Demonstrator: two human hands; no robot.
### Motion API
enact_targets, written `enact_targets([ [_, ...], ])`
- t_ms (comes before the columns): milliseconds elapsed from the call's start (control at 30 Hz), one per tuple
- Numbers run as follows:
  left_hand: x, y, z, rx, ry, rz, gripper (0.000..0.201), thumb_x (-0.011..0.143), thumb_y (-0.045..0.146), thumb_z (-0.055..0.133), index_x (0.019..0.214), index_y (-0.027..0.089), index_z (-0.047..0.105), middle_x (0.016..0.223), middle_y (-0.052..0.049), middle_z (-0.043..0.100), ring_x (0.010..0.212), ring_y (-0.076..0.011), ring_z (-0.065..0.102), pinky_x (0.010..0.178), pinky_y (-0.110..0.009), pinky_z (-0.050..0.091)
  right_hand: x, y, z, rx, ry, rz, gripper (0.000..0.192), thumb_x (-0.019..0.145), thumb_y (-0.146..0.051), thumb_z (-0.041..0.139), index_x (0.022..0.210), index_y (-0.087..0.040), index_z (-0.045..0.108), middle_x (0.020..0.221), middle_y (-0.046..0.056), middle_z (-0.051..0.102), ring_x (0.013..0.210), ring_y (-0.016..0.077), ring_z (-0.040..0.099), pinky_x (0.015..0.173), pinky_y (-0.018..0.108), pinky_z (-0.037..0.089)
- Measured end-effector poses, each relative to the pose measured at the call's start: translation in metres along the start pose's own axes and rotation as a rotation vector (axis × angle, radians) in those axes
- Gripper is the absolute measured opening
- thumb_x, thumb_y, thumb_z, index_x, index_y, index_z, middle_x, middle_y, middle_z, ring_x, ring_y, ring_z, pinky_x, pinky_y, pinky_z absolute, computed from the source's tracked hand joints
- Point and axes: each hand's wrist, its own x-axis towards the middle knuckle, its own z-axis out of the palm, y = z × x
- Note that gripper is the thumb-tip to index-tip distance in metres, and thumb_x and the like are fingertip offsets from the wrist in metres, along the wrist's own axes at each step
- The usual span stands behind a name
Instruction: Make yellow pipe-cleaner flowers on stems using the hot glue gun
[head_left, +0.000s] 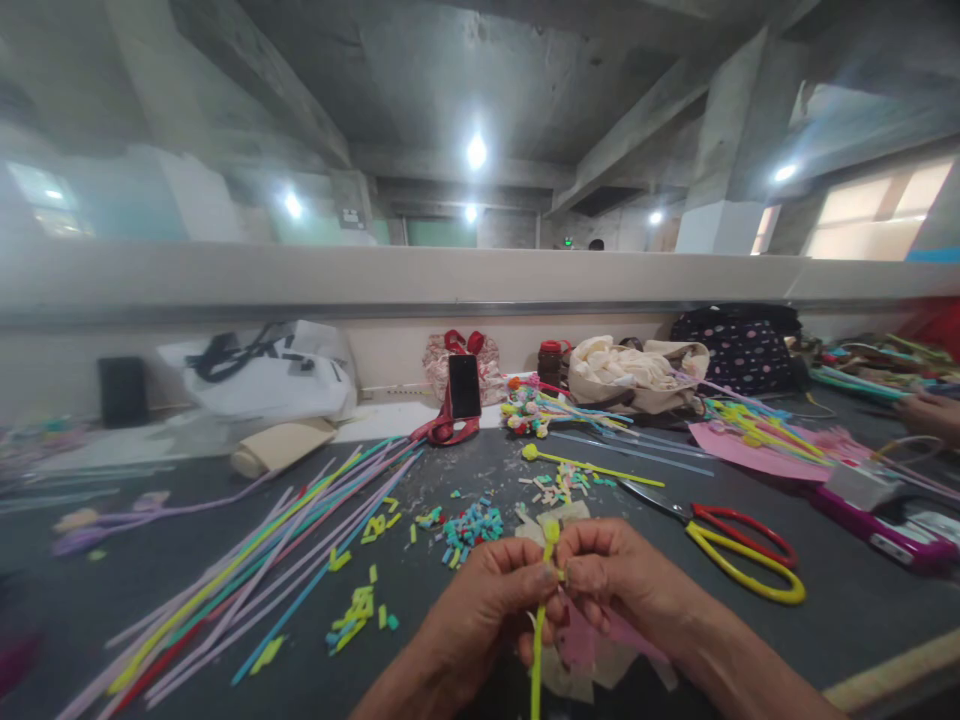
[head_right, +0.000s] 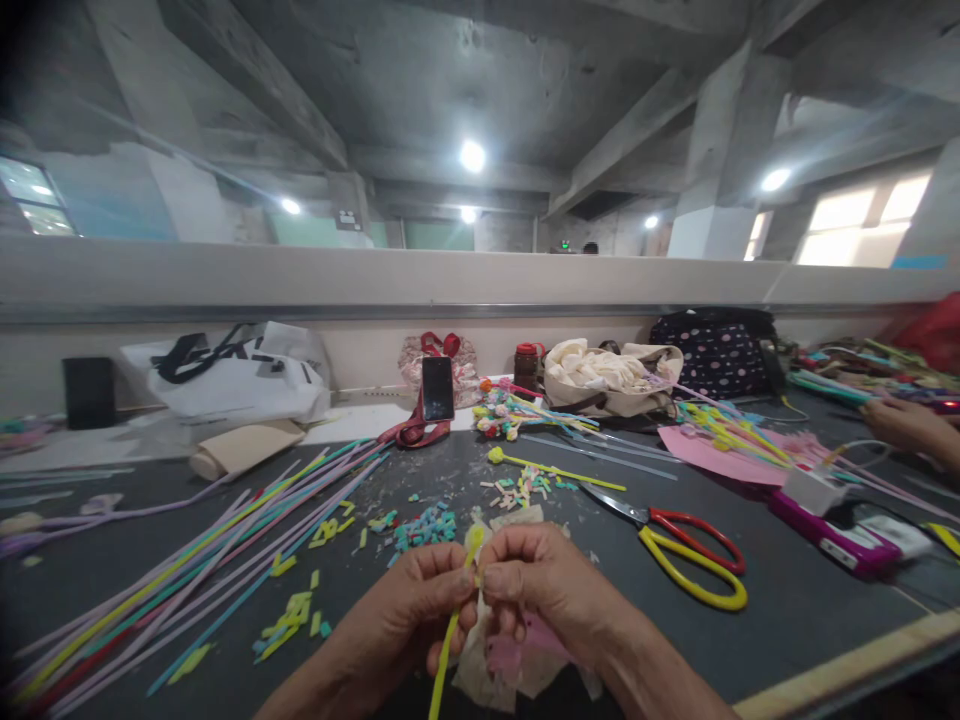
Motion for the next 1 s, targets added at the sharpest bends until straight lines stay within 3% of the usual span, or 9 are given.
enact_targets([
  [100, 0.001, -0.002, 0.001, -0.031, -0.007, -0.001, 0.019, 0.065, 0.028, 0.064, 0.06, 0.012, 0.055, 0.05, 0.0, 0.057, 0.035, -0.0047, 0.046, 0.032, -0.013, 0.03, 0.001, 0.003, 0.0, 0.011, 0.007, 0.002, 0.021, 0.064, -0.03, 0.066, 0.065, -0.011, 0.056, 0.051, -0.001, 0.057, 0.036, 0.0051, 0.046, 0.036, 0.015, 0.03],
  [200, 0.003, -0.002, 0.0, -0.095, 0.028, -0.026, 0.02, 0.062, 0.028, 0.066, 0.058, 0.012, 0.054, 0.048, 0.001, 0.056, 0.034, -0.0045, 0.045, 0.031, -0.013, 0.028, 0.002, 0.002, 0.003, -0.054, 0.099, -0.068, 0.018, 0.066, -0.028, 0.065, 0.066, -0.012, 0.058, 0.052, -0.001, 0.059, 0.038, 0.0055, 0.046, 0.038, 0.016, 0.033],
  [333, 0.005, -0.002, -0.003, -0.135, 0.058, -0.067, 0.021, 0.064, 0.026, 0.064, 0.054, 0.011, 0.054, 0.041, 0.002, 0.052, 0.031, -0.0043, 0.043, 0.031, -0.013, 0.029, -0.001, -0.003, 0.006, -0.352, 0.248, -0.225, 0.013, 0.068, -0.027, 0.063, 0.068, -0.014, 0.058, 0.052, -0.004, 0.055, 0.043, 0.0083, 0.048, 0.042, 0.019, 0.036],
  [467, 0.007, -0.004, -0.006, -0.207, 0.077, -0.102, 0.015, 0.063, 0.022, 0.065, 0.059, 0.01, 0.056, 0.045, 0.001, 0.055, 0.036, -0.0048, 0.049, 0.037, -0.012, 0.035, -0.008, -0.008, 0.008, -0.742, 0.253, -0.376, 0.011, 0.075, -0.021, 0.054, 0.065, -0.015, 0.056, 0.059, -0.003, 0.052, 0.053, 0.0103, 0.049, 0.051, 0.021, 0.037],
  [600, 0.006, -0.005, -0.006, -0.157, 0.058, -0.127, 0.019, 0.063, 0.024, 0.065, 0.055, 0.01, 0.055, 0.042, 0.001, 0.054, 0.033, -0.0045, 0.047, 0.033, -0.012, 0.03, -0.014, -0.012, 0.008, -1.007, 0.211, -0.459, 0.011, 0.078, -0.015, 0.049, 0.07, -0.016, 0.056, 0.067, -0.001, 0.054, 0.062, 0.0118, 0.049, 0.058, 0.023, 0.037],
  [867, 0.003, -0.001, -0.002, 0.007, 0.061, -0.152, 0.019, 0.063, 0.028, 0.061, 0.063, 0.01, 0.06, 0.037, 0.002, 0.052, 0.025, -0.0037, 0.039, 0.027, -0.012, 0.022, -0.021, -0.029, -0.019, -0.897, 0.268, -0.387, 0.012, 0.081, -0.02, 0.047, 0.072, -0.017, 0.054, 0.065, -0.002, 0.05, 0.059, 0.0111, 0.047, 0.054, 0.021, 0.037],
  [1000, 0.002, 0.0, -0.002, 0.089, 0.041, -0.202, 0.017, 0.064, 0.027, 0.055, 0.061, 0.011, 0.06, 0.034, 0.004, 0.047, 0.022, -0.0033, 0.032, 0.023, -0.012, 0.02, -0.024, -0.035, -0.021, -0.918, 0.251, -0.398, 0.012, 0.079, -0.019, 0.049, 0.07, -0.016, 0.057, 0.067, -0.002, 0.053, 0.06, 0.0113, 0.048, 0.055, 0.021, 0.037],
])
